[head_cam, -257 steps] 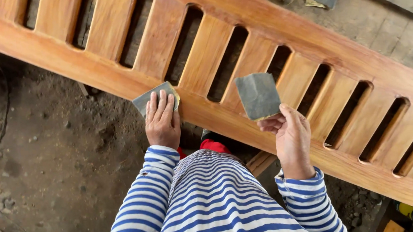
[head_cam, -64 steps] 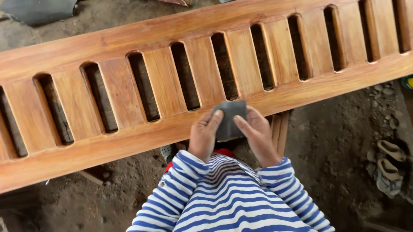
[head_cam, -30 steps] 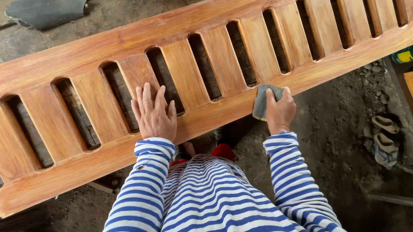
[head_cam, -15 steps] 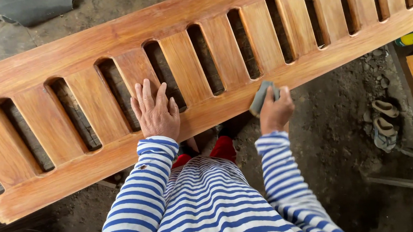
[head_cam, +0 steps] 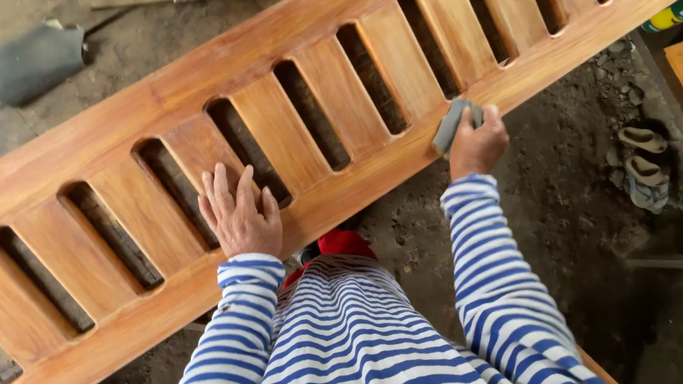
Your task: The person sands a long, slatted wooden board using a sanding block. They systematically smooth the surface and edges of the board, moving along its length and working within the cutouts. The person also briefly flips the sanding block to use a different side during the process.
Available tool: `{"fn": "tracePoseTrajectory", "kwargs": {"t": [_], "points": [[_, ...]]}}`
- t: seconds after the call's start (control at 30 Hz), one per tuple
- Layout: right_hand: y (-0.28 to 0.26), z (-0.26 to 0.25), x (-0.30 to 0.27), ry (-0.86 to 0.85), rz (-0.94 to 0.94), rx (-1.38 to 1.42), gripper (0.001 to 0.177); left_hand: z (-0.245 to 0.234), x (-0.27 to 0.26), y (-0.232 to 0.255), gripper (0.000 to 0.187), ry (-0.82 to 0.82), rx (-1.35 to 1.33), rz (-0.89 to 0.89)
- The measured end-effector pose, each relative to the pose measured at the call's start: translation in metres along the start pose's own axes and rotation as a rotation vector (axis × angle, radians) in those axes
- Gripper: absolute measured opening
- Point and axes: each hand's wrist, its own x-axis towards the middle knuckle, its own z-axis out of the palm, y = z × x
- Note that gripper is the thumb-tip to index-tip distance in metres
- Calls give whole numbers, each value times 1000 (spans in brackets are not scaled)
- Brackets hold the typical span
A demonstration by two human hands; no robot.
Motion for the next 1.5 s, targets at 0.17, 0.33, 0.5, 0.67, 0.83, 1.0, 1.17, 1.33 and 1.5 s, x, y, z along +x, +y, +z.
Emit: {"fn": "tracePoseTrajectory", "kwargs": {"t": [0.17, 0.33, 0.5, 0.67, 0.83, 1.0, 1.17, 1.33, 1.5], "points": [[-85, -77, -73, -267, 103, 87, 21, -2, 4, 7, 45, -6, 77, -8], [-59, -64, -62, -272, 11, 31, 23, 1, 6, 10, 45, -34, 145, -9], [-12, -5, 5, -97, 32, -57, 26, -2, 7, 16, 45, -50, 168, -2], [-1, 10, 29, -53, 172, 33, 26, -6, 6, 14, 45, -92, 166, 2], [-64, -24, -15, -95, 265, -82, 23, -6, 17, 14, 55, -116, 56, 113], [-112, -59, -101, -202, 183, -19, 23, 6, 69, -14, 53, 0, -89, 442], [-97, -49, -100, -251, 235, -33, 31, 1, 191, -50, 51, 77, -155, 180], [-69, -17, -33, -30, 222, -68, 27, 12, 211, -64, 47, -57, 59, -104], [-49, 8, -17, 86, 206, -146, 26, 17, 214, -76, 47, -104, 120, -70]]}}
